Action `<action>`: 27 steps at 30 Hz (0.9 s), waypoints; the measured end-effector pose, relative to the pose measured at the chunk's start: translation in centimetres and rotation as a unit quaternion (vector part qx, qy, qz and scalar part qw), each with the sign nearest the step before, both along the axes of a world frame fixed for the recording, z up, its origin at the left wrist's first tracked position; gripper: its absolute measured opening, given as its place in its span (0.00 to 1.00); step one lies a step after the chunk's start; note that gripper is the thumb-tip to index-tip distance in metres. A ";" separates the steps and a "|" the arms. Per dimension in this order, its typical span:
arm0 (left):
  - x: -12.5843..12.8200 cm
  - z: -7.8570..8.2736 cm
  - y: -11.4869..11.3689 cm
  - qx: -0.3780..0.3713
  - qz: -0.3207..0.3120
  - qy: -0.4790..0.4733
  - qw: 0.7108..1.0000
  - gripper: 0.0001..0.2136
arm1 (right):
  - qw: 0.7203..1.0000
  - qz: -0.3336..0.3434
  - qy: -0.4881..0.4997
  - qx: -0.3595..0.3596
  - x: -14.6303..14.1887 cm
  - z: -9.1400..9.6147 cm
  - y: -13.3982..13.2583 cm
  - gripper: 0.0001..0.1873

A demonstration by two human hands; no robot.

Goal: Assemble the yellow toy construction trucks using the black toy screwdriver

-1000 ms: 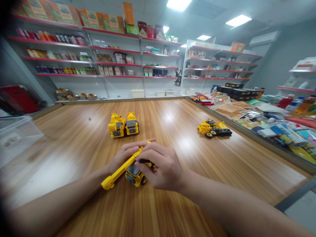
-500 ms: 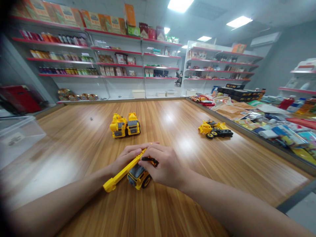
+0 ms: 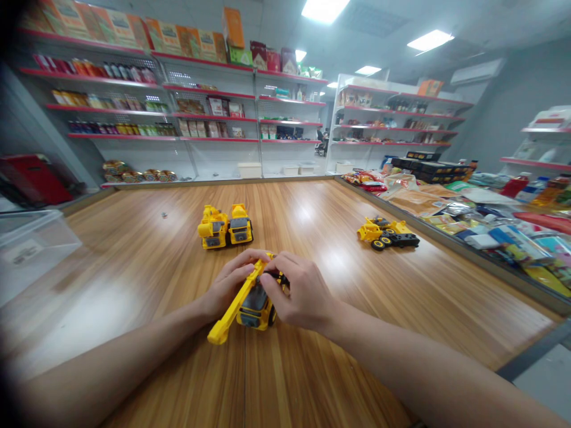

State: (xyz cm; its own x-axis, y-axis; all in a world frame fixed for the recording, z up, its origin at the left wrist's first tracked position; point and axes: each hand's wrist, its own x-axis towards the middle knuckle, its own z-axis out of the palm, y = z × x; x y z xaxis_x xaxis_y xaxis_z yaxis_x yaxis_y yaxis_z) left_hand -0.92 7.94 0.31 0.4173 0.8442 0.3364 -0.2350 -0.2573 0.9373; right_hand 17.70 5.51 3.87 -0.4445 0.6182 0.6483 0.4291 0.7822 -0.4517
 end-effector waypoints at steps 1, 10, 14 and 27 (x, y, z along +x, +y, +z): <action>0.1 -0.1 0.0 -0.003 0.009 -0.006 1.000 0.12 | 1.000 0.004 -0.004 -0.003 0.1 0.0 0.0 0.06; 0.2 -0.1 0.3 0.016 0.055 -0.011 0.998 0.10 | 1.000 -0.005 -0.017 -0.006 0.1 -0.6 0.3 0.08; 0.1 -0.2 0.2 0.010 0.025 -0.017 0.999 0.11 | 1.000 -0.008 -0.014 -0.005 0.0 -0.6 0.3 0.08; 0.0 -0.1 0.0 0.008 0.020 -0.007 1.000 0.12 | 0.999 -0.012 -0.033 0.011 0.2 -0.7 0.2 0.08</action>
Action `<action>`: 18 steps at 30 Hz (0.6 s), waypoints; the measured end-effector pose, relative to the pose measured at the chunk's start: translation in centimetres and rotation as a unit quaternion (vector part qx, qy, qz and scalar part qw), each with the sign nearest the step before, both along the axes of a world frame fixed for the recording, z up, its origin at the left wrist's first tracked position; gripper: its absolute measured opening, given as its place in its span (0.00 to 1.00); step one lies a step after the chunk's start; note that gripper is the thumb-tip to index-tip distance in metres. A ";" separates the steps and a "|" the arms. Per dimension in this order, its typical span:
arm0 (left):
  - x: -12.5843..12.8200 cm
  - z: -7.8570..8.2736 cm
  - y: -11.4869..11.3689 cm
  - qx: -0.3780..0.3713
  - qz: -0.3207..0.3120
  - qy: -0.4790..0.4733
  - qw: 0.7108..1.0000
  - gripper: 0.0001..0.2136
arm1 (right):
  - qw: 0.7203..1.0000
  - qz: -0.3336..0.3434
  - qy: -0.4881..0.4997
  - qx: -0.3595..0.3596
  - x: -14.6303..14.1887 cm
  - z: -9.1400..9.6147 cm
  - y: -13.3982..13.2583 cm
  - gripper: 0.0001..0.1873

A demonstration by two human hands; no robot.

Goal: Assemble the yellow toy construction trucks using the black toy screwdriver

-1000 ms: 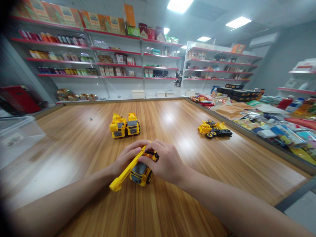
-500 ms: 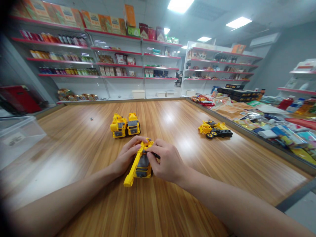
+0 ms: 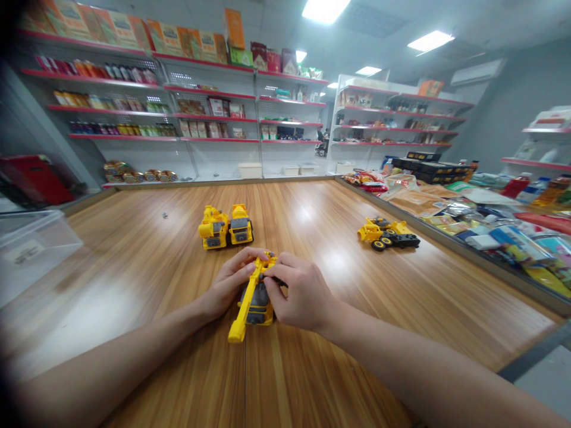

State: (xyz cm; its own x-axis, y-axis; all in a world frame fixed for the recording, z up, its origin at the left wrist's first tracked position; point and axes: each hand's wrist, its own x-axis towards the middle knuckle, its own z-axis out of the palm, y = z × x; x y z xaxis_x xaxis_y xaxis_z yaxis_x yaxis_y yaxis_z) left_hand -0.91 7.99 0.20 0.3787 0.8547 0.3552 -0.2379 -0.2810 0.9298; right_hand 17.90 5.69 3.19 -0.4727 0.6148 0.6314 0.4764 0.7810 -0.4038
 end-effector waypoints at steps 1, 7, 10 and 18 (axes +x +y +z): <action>0.0 0.0 0.0 0.004 -0.002 0.001 1.000 0.12 | 1.000 -0.001 -0.001 -0.001 0.0 -0.1 0.0 0.07; -0.1 0.1 0.0 0.012 -0.010 0.007 1.000 0.12 | 1.000 0.013 0.020 0.000 -0.1 0.3 0.0 0.09; -0.1 0.0 0.0 0.010 -0.012 0.003 1.000 0.11 | 0.999 0.009 0.033 -0.007 -0.1 0.7 -0.1 0.08; -0.1 -0.3 0.2 0.015 -0.023 0.009 1.000 0.11 | 0.999 0.005 0.014 -0.035 0.0 0.7 0.2 0.05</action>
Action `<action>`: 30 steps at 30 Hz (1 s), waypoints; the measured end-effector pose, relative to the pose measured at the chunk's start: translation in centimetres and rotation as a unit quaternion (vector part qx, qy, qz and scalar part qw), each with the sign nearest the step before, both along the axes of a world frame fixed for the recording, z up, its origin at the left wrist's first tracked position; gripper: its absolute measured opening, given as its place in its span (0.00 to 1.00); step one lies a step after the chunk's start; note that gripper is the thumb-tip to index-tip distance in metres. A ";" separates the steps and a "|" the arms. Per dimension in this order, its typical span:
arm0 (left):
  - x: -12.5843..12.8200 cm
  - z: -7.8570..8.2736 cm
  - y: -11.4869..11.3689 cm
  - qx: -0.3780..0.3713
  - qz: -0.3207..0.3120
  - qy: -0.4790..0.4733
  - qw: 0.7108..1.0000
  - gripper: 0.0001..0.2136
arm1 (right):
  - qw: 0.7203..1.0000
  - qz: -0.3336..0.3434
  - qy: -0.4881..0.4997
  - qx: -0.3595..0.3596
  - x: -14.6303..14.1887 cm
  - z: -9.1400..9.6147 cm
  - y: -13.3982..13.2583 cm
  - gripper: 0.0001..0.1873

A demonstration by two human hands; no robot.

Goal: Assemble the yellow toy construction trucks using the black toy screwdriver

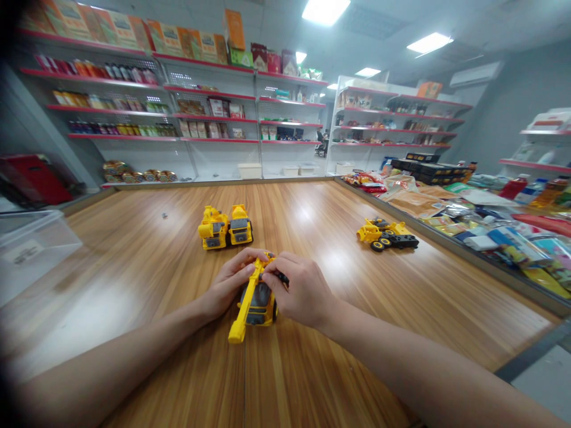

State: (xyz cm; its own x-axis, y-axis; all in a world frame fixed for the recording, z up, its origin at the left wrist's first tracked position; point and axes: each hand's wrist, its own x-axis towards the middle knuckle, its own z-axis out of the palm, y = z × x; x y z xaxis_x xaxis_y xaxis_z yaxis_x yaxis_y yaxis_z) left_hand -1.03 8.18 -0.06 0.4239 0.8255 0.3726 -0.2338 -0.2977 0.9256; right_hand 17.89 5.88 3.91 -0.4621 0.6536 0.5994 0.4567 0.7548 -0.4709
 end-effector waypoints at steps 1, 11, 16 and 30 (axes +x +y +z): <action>0.0 0.0 0.0 0.002 -0.002 0.002 1.000 0.11 | 1.000 0.000 -0.002 -0.003 0.0 0.0 0.0 0.06; -0.3 0.4 -0.4 0.192 0.157 0.091 0.965 0.09 | 0.983 0.020 0.139 -0.120 0.3 -0.1 -0.1 0.16; -0.4 0.9 -0.6 0.339 0.140 0.124 0.922 0.12 | 0.916 0.047 0.251 -0.309 -0.5 -1.2 1.1 0.15; -0.2 0.9 -0.4 0.358 0.144 0.132 0.913 0.10 | 0.924 0.050 0.245 -0.290 -0.6 -1.7 0.8 0.13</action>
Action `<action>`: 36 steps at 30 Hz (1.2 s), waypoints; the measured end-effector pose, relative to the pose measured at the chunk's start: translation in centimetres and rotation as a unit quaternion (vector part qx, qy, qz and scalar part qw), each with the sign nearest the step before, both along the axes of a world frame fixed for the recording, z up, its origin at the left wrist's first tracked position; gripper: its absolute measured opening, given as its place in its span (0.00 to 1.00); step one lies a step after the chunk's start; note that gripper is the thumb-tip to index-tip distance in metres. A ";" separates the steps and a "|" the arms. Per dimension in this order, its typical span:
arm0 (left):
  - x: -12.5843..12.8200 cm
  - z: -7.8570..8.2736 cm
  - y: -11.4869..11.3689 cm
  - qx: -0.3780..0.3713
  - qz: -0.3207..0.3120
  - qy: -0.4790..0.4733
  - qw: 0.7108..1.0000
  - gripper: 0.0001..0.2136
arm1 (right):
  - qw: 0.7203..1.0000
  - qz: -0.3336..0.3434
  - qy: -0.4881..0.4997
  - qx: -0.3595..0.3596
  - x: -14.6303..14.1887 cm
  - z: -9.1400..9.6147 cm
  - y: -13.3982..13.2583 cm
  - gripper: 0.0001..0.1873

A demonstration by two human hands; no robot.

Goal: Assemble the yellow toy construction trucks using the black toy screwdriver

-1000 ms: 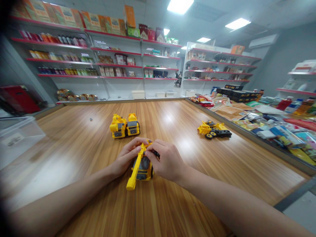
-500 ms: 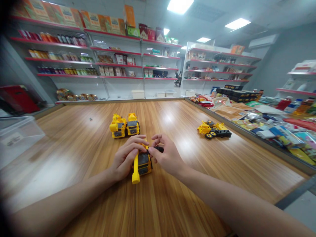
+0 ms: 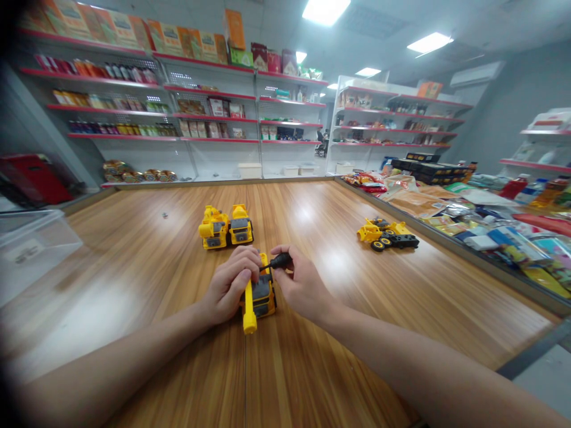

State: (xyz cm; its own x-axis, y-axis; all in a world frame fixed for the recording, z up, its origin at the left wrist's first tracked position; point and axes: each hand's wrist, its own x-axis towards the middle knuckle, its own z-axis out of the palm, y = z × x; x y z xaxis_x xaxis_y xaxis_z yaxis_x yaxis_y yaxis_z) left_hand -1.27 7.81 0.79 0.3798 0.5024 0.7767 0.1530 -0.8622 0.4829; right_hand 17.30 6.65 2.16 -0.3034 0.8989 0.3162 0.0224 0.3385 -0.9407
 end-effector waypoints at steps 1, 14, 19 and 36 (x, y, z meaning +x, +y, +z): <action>0.0 0.0 0.0 0.000 -0.001 -0.001 1.000 0.10 | 1.000 0.004 -0.005 0.002 0.1 0.0 0.1 0.15; -0.1 -0.1 0.1 -0.002 0.002 -0.010 1.000 0.10 | 0.998 -0.007 -0.054 -0.015 0.4 -0.4 1.2 0.19; -0.1 -0.1 0.0 -0.001 0.006 -0.006 1.000 0.11 | 0.999 0.006 -0.031 -0.021 0.5 -0.6 1.0 0.15; -0.1 -0.2 -0.1 -0.005 0.023 -0.007 1.000 0.11 | 0.998 0.051 -0.036 -0.016 1.0 -0.5 1.6 0.15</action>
